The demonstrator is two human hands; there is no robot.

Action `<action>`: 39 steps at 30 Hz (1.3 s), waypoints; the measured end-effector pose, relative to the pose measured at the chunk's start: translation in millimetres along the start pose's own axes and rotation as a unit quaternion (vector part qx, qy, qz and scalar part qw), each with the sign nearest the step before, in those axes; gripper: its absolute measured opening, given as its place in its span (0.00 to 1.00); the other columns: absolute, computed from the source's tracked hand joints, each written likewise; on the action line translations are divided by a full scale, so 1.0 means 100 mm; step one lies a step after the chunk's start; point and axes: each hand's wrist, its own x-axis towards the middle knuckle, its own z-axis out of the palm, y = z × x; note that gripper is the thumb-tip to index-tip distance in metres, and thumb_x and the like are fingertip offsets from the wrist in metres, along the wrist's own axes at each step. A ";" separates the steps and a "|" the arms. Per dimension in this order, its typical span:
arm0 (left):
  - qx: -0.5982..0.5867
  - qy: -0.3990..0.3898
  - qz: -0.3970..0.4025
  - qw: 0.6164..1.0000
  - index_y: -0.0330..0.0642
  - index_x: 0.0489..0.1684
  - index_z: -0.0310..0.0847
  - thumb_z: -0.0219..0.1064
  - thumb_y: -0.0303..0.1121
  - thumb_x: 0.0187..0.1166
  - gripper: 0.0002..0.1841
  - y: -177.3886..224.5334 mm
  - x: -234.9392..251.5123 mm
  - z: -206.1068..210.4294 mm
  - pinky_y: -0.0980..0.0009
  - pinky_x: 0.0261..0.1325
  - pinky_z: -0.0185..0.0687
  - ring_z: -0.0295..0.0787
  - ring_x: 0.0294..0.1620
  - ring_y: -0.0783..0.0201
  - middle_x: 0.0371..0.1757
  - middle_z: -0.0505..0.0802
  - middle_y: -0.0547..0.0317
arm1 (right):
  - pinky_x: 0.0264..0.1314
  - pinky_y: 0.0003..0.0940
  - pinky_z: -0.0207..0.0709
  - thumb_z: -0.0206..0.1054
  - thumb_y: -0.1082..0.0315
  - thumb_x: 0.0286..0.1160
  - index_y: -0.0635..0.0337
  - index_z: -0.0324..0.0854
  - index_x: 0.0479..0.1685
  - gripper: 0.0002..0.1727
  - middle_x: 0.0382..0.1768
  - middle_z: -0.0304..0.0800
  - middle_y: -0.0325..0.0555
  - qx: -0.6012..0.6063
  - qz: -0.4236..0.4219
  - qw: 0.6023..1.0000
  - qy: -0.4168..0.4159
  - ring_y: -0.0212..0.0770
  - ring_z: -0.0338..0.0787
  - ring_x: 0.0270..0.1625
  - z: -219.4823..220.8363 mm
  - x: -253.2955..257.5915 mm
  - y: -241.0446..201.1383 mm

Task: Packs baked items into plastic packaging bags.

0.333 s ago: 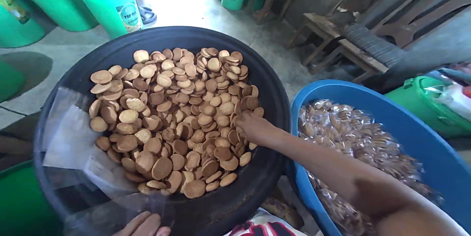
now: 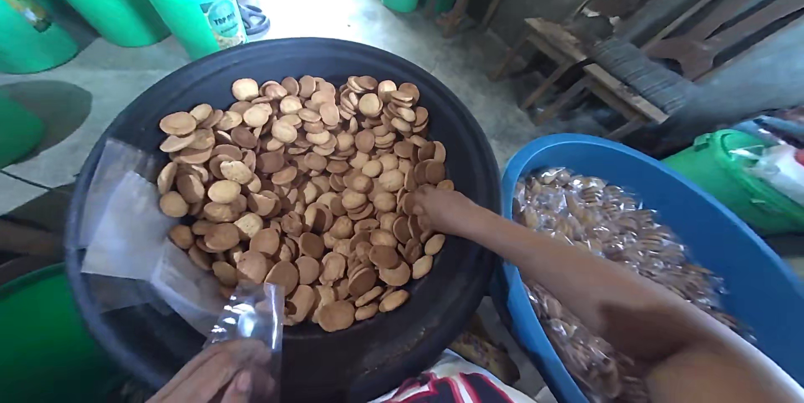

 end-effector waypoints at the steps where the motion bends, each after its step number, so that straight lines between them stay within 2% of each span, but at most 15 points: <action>1: 0.001 0.014 0.003 1.000 0.21 0.34 0.82 0.55 0.31 0.87 0.18 0.02 0.01 0.00 0.78 0.48 0.86 0.89 0.41 0.74 0.40 0.92 0.41 | 0.73 0.66 0.72 0.56 0.64 0.88 0.65 0.70 0.80 0.25 0.72 0.79 0.68 0.022 0.014 1.000 0.009 0.68 0.81 0.73 -0.07 0.04 0.07; 3: -0.005 0.042 0.003 0.999 0.21 0.26 0.76 0.58 0.26 0.82 0.15 0.02 0.00 -0.01 0.78 0.43 0.84 0.87 0.36 0.74 0.36 0.90 0.41 | 0.72 0.65 0.72 0.59 0.62 0.88 0.68 0.74 0.75 0.24 0.64 0.84 0.70 0.089 0.003 0.996 0.005 0.67 0.84 0.68 -0.20 0.12 0.28; 5: -0.020 0.086 -0.013 0.996 0.28 0.25 0.70 0.62 0.23 0.79 0.11 -0.02 -0.04 -0.03 0.79 0.39 0.83 0.85 0.34 0.76 0.34 0.88 0.50 | 0.73 0.65 0.71 0.64 0.64 0.85 0.71 0.78 0.68 0.21 0.62 0.85 0.71 0.135 -0.028 0.990 0.002 0.66 0.84 0.68 -0.26 0.17 0.47; 8: -0.091 0.138 -0.039 0.986 0.43 0.40 0.69 0.64 0.20 0.78 0.08 -0.07 -0.06 -0.02 0.74 0.44 0.90 0.90 0.40 0.78 0.39 0.90 0.73 | 0.73 0.64 0.72 0.66 0.64 0.84 0.72 0.81 0.64 0.20 0.62 0.85 0.70 0.131 -0.015 0.991 0.021 0.65 0.84 0.67 -0.27 0.19 0.52; 10: -0.109 0.124 -0.021 0.986 0.46 0.51 0.71 0.61 0.20 0.82 0.10 -0.06 -0.03 -0.02 0.75 0.50 0.89 0.90 0.45 0.82 0.44 0.91 0.80 | 0.74 0.63 0.72 0.66 0.63 0.82 0.70 0.83 0.62 0.19 0.68 0.83 0.66 0.079 -0.007 0.996 0.048 0.64 0.81 0.72 -0.21 0.21 0.49; 11: -0.093 0.112 -0.007 0.989 0.40 0.53 0.73 0.59 0.22 0.84 0.07 -0.05 -0.02 -0.02 0.79 0.51 0.86 0.88 0.46 0.84 0.44 0.91 0.77 | 0.78 0.62 0.69 0.65 0.62 0.83 0.69 0.84 0.63 0.20 0.75 0.77 0.63 0.048 -0.006 0.997 0.056 0.64 0.75 0.78 -0.19 0.21 0.47; 13: -0.038 0.098 0.012 0.994 0.21 0.48 0.77 0.56 0.23 0.86 0.09 -0.04 0.00 -0.02 0.82 0.48 0.83 0.85 0.41 0.81 0.40 0.91 0.54 | 0.81 0.61 0.67 0.63 0.62 0.84 0.69 0.83 0.65 0.20 0.81 0.72 0.62 0.025 -0.032 0.997 0.070 0.63 0.71 0.83 -0.20 0.18 0.47; 15: -0.004 0.084 0.017 0.996 0.17 0.46 0.78 0.55 0.26 0.89 0.14 -0.04 -0.01 0.01 0.83 0.48 0.82 0.85 0.39 0.80 0.37 0.90 0.45 | 0.79 0.61 0.69 0.65 0.61 0.84 0.68 0.82 0.66 0.21 0.77 0.77 0.62 0.046 -0.046 0.995 0.082 0.61 0.77 0.79 -0.24 0.17 0.53; 19: 0.010 0.075 0.010 0.997 0.19 0.48 0.80 0.54 0.25 0.89 0.13 -0.05 0.02 0.06 0.81 0.46 0.85 0.88 0.37 0.77 0.36 0.91 0.45 | 0.72 0.65 0.74 0.66 0.61 0.83 0.67 0.83 0.64 0.20 0.64 0.86 0.65 0.080 0.006 0.994 0.071 0.64 0.85 0.68 -0.24 0.17 0.48; 25: 0.101 0.090 0.040 0.990 0.23 0.44 0.83 0.58 0.28 0.87 0.13 -0.08 0.06 0.22 0.80 0.48 0.82 0.88 0.38 0.66 0.38 0.91 0.36 | 0.76 0.64 0.71 0.60 0.69 0.84 0.69 0.74 0.76 0.23 0.78 0.68 0.73 -0.028 0.000 1.000 0.000 0.71 0.74 0.78 -0.03 0.06 0.12; 29: 0.112 0.109 0.066 0.985 0.28 0.44 0.83 0.59 0.28 0.85 0.10 -0.10 0.11 0.33 0.81 0.51 0.82 0.88 0.42 0.67 0.39 0.90 0.40 | 0.76 0.63 0.70 0.59 0.65 0.87 0.60 0.68 0.83 0.26 0.73 0.76 0.67 -0.014 -0.045 0.997 0.062 0.67 0.78 0.75 0.04 0.10 0.10; 31: 0.120 0.116 0.073 0.983 0.30 0.44 0.84 0.60 0.28 0.85 0.10 -0.10 0.14 0.37 0.82 0.51 0.81 0.88 0.42 0.68 0.39 0.91 0.42 | 0.71 0.65 0.73 0.59 0.62 0.87 0.54 0.68 0.84 0.27 0.73 0.76 0.66 -0.028 -0.007 0.998 0.052 0.67 0.80 0.72 0.01 0.16 0.02; 35: 0.135 0.137 0.076 0.978 0.30 0.42 0.86 0.60 0.27 0.82 0.10 -0.04 0.19 0.45 0.83 0.51 0.79 0.87 0.42 0.67 0.38 0.91 0.42 | 0.65 0.69 0.75 0.53 0.53 0.91 0.64 0.69 0.81 0.29 0.75 0.73 0.73 -0.064 0.072 0.995 0.033 0.72 0.83 0.69 -0.02 0.30 -0.26; 37: 0.129 0.143 0.081 0.978 0.30 0.42 0.85 0.60 0.28 0.82 0.10 -0.03 0.21 0.48 0.85 0.49 0.79 0.86 0.40 0.69 0.38 0.91 0.44 | 0.64 0.68 0.78 0.59 0.43 0.86 0.69 0.69 0.80 0.38 0.77 0.70 0.76 -0.058 0.089 0.994 0.030 0.73 0.83 0.68 0.02 0.39 -0.37; 39: 0.132 0.153 0.088 0.975 0.31 0.42 0.85 0.61 0.28 0.81 0.09 -0.02 0.22 0.52 0.87 0.47 0.77 0.84 0.39 0.71 0.38 0.90 0.45 | 0.64 0.67 0.79 0.69 0.46 0.80 0.69 0.65 0.82 0.41 0.79 0.64 0.77 -0.045 0.102 0.994 0.020 0.74 0.82 0.69 0.04 0.44 -0.43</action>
